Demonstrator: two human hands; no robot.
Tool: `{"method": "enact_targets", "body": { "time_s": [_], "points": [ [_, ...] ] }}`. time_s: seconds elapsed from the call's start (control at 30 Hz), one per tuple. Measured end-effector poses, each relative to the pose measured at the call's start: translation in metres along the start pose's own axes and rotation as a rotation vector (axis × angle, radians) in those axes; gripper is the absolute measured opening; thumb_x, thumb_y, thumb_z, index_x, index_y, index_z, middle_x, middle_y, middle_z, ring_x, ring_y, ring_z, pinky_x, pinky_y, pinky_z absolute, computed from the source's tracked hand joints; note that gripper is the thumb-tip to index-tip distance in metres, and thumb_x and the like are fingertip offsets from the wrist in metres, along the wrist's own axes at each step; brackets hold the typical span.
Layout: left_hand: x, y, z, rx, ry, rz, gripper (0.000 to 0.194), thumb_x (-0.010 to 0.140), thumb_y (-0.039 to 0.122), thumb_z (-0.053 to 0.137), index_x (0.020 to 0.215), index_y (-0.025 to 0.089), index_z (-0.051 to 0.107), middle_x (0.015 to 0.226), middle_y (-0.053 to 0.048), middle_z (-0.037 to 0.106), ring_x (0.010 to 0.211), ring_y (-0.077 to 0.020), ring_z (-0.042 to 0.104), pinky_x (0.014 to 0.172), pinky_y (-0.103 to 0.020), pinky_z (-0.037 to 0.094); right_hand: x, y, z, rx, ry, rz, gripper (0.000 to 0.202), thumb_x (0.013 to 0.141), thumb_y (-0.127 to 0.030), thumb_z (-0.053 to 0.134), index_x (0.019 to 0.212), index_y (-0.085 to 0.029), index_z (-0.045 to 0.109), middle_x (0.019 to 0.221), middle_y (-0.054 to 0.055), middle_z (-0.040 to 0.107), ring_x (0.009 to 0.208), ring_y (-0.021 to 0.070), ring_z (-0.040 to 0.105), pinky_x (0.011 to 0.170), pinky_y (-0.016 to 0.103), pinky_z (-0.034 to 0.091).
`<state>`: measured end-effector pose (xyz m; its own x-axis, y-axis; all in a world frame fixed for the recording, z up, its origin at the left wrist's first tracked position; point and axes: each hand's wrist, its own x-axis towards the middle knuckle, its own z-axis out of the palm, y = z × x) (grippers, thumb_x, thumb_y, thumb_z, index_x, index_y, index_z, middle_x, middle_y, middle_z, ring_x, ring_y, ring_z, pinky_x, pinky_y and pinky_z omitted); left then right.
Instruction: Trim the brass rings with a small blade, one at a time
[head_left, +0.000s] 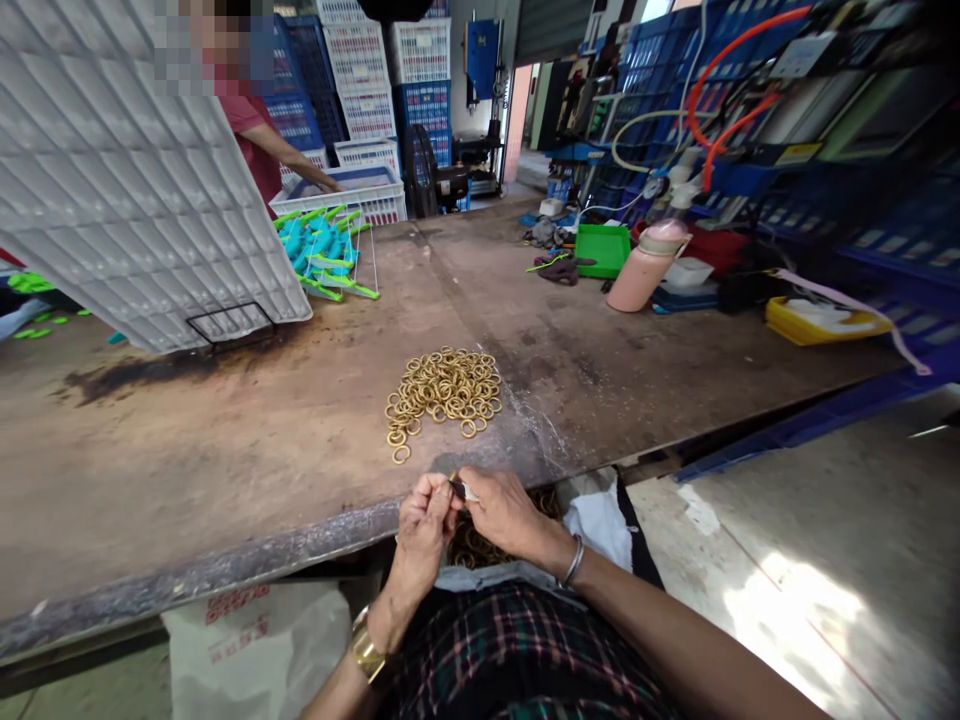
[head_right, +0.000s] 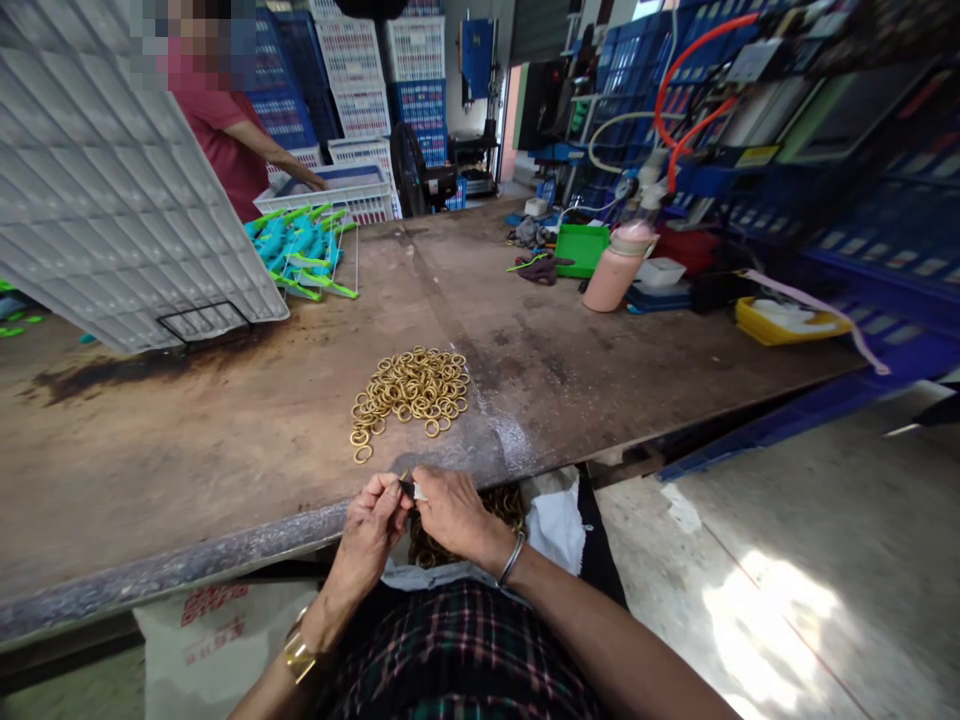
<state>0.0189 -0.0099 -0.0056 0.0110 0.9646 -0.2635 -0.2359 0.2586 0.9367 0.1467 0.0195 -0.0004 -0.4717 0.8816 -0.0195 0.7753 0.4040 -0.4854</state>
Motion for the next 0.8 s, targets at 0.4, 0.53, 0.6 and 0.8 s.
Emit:
{"method": "enact_targets", "body": {
  "time_s": [0.4,0.53,0.6,0.8],
  "points": [
    [-0.001,-0.001,0.0,0.032,0.024,0.008,0.033,0.074,0.048,0.055,0.066,0.018,0.046,0.049,0.008,0.036,0.041,-0.0046,0.026,0.04,-0.017,0.02,0.0,-0.007,-0.004,-0.126,-0.079,0.074,0.02,0.082,-0.013,0.037,0.094,-0.017,0.052,0.084,0.008,0.063,0.075,0.0165,0.057,0.062,0.026,0.03],
    [-0.006,0.004,-0.001,0.085,-0.003,0.025,0.034,0.075,0.049,0.054,0.064,0.017,0.046,0.046,0.009,0.033,0.039,-0.0044,0.024,0.038,-0.018,0.019,0.004,-0.005,-0.006,-0.159,-0.1,0.094,0.021,0.081,-0.011,0.037,0.094,-0.016,0.053,0.08,0.008,0.064,0.073,0.0176,0.059,0.06,0.026,0.031],
    [-0.011,0.008,0.001,0.068,-0.059,0.007,0.034,0.076,0.048,0.054,0.063,0.017,0.046,0.044,0.009,0.033,0.038,-0.0043,0.024,0.038,-0.018,0.018,0.009,0.0,-0.008,-0.197,-0.071,0.157,0.024,0.081,-0.009,0.035,0.096,-0.015,0.053,0.08,0.009,0.065,0.072,0.0186,0.06,0.059,0.026,0.031],
    [-0.014,0.012,0.009,-0.252,-0.147,-0.128,0.028,0.076,0.043,0.056,0.068,0.017,0.05,0.05,0.006,0.045,0.038,-0.0041,0.03,0.036,-0.016,0.019,0.035,0.024,-0.013,-0.267,0.076,0.283,0.027,0.083,-0.017,0.041,0.109,-0.015,0.044,0.086,0.01,0.064,0.077,0.0195,0.061,0.063,0.026,0.035]
  ]
}}
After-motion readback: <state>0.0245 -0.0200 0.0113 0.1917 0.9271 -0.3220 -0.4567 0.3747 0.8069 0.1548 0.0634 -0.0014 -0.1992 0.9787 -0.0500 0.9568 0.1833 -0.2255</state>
